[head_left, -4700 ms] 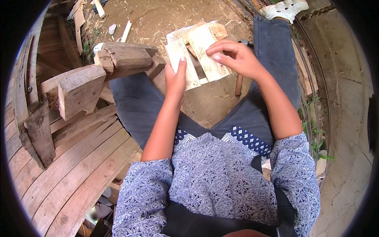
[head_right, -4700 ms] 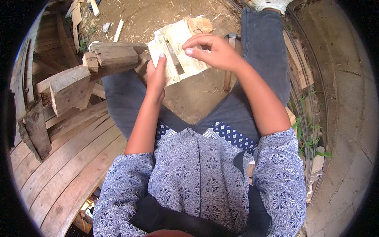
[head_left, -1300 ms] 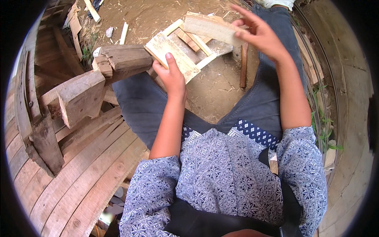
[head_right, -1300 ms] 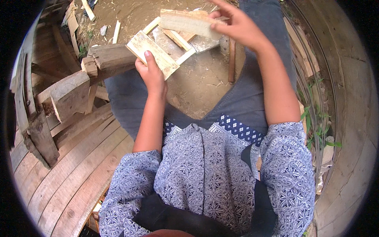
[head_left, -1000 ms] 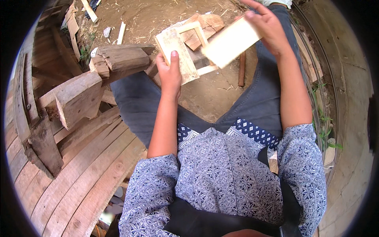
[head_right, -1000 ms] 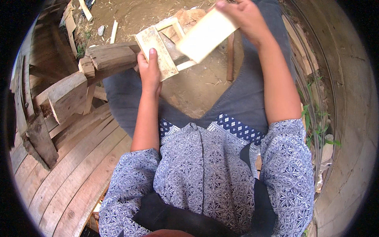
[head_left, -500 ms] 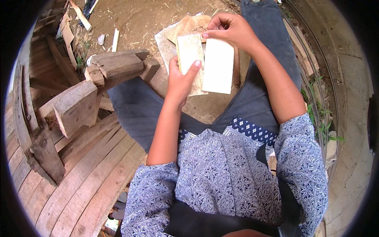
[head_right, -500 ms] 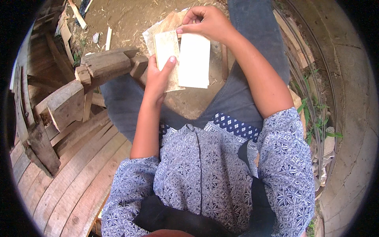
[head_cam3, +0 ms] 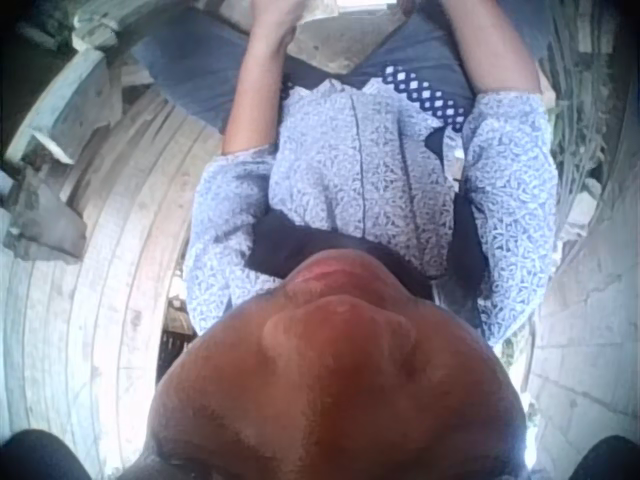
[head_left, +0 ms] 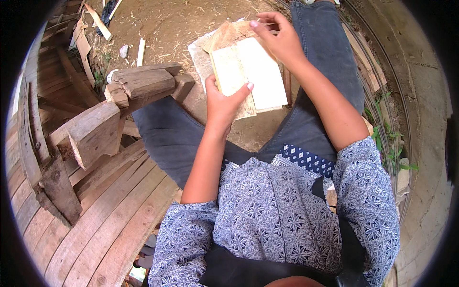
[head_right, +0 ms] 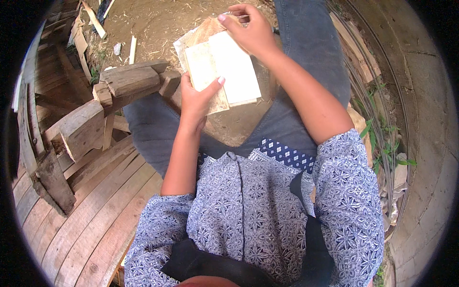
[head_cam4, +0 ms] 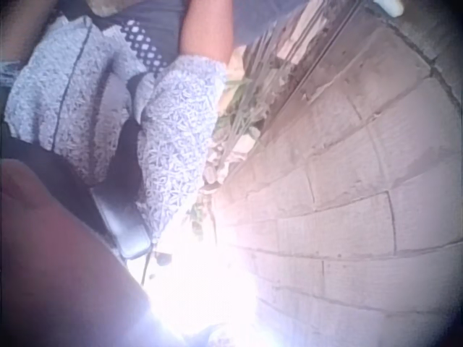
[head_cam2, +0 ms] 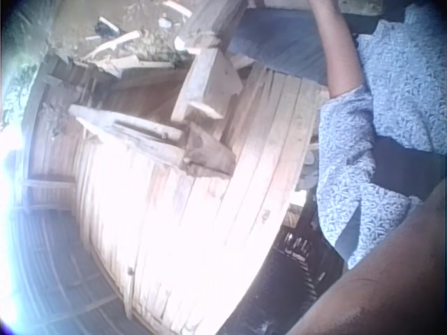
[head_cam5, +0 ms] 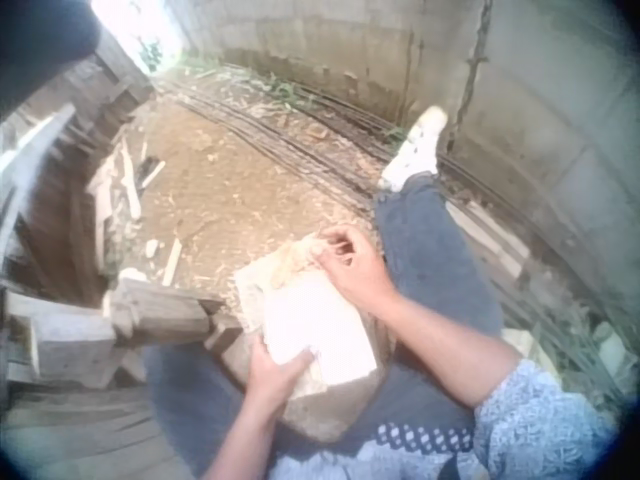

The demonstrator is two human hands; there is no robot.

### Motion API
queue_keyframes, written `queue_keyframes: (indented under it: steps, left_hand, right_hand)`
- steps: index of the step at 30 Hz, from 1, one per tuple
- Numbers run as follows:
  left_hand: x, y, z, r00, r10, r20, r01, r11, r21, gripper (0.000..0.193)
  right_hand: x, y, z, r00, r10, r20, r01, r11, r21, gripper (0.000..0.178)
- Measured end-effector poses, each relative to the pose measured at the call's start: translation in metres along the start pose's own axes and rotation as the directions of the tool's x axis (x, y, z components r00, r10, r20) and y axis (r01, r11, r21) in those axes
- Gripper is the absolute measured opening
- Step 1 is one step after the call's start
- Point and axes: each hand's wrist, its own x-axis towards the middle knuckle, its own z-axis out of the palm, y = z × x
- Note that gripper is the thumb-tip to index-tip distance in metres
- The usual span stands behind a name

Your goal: The person assembles a small wooden box by fitting pieces together and using a hammer to secure them. The person repeatedly adjusts the box and hammers the joints to ensure they are tight.

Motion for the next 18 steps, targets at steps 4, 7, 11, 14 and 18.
queue_keyframes:
  steps: [4, 7, 11, 14, 18]
  left_hand:
    - [0.01, 0.009, -0.006, 0.979, 0.123, -0.161, -0.122, 0.992, 0.015, 0.082]
    - [0.016, 0.018, -0.007, 0.945, 0.259, -0.2, -0.228, 0.959, 0.167, 0.085]
    - [0.016, 0.024, -0.003, 0.931, 0.282, -0.23, -0.263, 0.958, 0.112, 0.086]
    - [0.018, 0.017, -0.004, 0.916, 0.31, -0.253, -0.277, 0.948, 0.156, 0.085]
    - [0.018, 0.019, -0.004, 0.928, 0.293, -0.229, -0.266, 0.954, 0.139, 0.085]
  right_hand:
    - [-0.02, -0.023, -0.012, 0.934, 0.225, 0.277, -0.211, 0.974, -0.077, 0.049]
    - [-0.024, -0.019, -0.006, 0.923, 0.163, 0.348, -0.171, 0.985, -0.008, 0.048]
    - [-0.019, -0.032, -0.007, 0.908, 0.173, 0.381, -0.181, 0.983, -0.015, 0.042]
    - [-0.022, -0.034, -0.009, 0.877, 0.159, 0.453, -0.173, 0.985, -0.009, 0.043]
    - [-0.03, -0.028, -0.004, 0.944, 0.038, 0.328, -0.037, 0.999, -0.011, 0.042]
